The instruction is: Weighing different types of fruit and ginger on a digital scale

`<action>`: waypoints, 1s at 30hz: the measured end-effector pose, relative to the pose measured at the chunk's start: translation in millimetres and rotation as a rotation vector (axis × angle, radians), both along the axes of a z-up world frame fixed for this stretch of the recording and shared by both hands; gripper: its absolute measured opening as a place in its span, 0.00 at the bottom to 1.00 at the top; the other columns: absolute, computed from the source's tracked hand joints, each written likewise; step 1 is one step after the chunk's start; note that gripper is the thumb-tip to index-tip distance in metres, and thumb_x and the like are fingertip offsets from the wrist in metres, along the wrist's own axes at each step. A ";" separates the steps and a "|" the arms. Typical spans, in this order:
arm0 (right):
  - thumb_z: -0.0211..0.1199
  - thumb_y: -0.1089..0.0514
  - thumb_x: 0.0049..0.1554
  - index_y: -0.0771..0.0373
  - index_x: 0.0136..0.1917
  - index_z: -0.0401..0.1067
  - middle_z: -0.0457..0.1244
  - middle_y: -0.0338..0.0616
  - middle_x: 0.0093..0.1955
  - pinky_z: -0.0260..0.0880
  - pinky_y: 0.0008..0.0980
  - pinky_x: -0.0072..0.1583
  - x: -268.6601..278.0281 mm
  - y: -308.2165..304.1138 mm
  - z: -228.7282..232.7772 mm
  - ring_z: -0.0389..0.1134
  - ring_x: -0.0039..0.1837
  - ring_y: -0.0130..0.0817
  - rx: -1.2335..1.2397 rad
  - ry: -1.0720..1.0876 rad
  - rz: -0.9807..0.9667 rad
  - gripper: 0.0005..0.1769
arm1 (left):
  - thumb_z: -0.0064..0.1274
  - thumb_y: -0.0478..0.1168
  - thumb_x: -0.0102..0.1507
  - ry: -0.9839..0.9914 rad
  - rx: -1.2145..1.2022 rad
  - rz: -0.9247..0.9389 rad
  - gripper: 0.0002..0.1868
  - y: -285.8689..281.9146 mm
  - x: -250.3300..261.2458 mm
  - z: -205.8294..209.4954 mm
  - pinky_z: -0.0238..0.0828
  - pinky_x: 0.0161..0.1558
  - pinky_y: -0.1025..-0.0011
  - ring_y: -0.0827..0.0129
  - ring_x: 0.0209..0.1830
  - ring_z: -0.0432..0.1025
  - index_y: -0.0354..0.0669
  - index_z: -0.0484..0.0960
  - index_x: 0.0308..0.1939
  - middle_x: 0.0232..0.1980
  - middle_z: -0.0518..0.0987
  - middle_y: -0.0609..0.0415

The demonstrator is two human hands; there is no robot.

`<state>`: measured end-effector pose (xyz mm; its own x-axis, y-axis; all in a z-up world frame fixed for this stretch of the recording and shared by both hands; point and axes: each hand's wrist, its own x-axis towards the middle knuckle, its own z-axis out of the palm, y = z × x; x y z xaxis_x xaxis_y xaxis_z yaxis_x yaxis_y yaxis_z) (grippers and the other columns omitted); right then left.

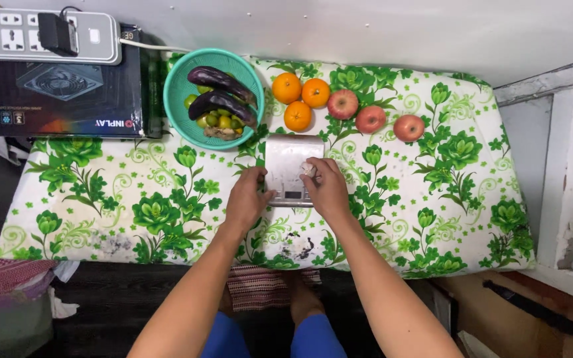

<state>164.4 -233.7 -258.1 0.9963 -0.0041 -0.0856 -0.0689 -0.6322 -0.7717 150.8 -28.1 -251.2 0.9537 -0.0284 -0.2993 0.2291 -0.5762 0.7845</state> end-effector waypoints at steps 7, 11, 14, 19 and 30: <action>0.72 0.63 0.52 0.64 0.60 0.75 0.65 0.47 0.54 0.72 0.32 0.51 1.7 0.2 -5.9 0.68 0.46 0.37 -0.004 -0.041 -0.019 0.22 | 0.68 0.34 0.52 -0.026 0.104 -0.144 0.29 0.0 11.7 10.8 0.73 0.52 0.55 0.45 0.51 0.74 0.38 0.74 0.56 0.52 0.77 0.41; 0.72 0.63 0.53 0.65 0.60 0.75 0.65 0.47 0.53 0.73 0.31 0.51 1.6 -2.3 -9.6 0.69 0.46 0.36 0.024 -0.037 -0.046 0.21 | 0.66 0.37 0.56 -0.010 0.222 -0.282 0.32 0.0 12.1 5.0 0.73 0.52 0.54 0.42 0.53 0.73 0.37 0.69 0.60 0.56 0.74 0.39; 0.72 0.64 0.53 0.66 0.60 0.74 0.66 0.48 0.53 0.73 0.31 0.51 2.7 -0.9 -9.2 0.69 0.47 0.35 0.036 -0.049 -0.040 0.22 | 0.65 0.37 0.57 -0.018 0.191 -0.278 0.33 3.3 11.6 1.6 0.72 0.54 0.54 0.42 0.55 0.72 0.37 0.68 0.63 0.57 0.73 0.38; 0.73 0.65 0.51 0.68 0.61 0.73 0.67 0.49 0.54 0.73 0.31 0.50 7.0 2.8 -4.7 0.69 0.46 0.36 0.045 -0.017 -0.041 0.24 | 0.60 0.33 0.58 -0.163 0.112 -0.208 0.29 6.8 7.1 8.2 0.70 0.57 0.55 0.42 0.57 0.69 0.36 0.71 0.62 0.58 0.71 0.37; 0.72 0.67 0.51 0.67 0.55 0.74 0.68 0.48 0.50 0.74 0.32 0.53 21.0 13.0 -15.9 0.71 0.48 0.35 0.120 -0.005 0.032 0.18 | 0.49 0.22 0.53 -0.203 -0.005 -0.374 0.36 -1.2 24.9 9.6 0.63 0.67 0.59 0.50 0.63 0.66 0.38 0.73 0.67 0.65 0.73 0.48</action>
<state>185.4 -220.7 -274.0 0.9962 0.0377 -0.0782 -0.0458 -0.5370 -0.8423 175.6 -29.3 -241.6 0.9171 -0.3844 -0.1057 -0.1543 -0.5868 0.7949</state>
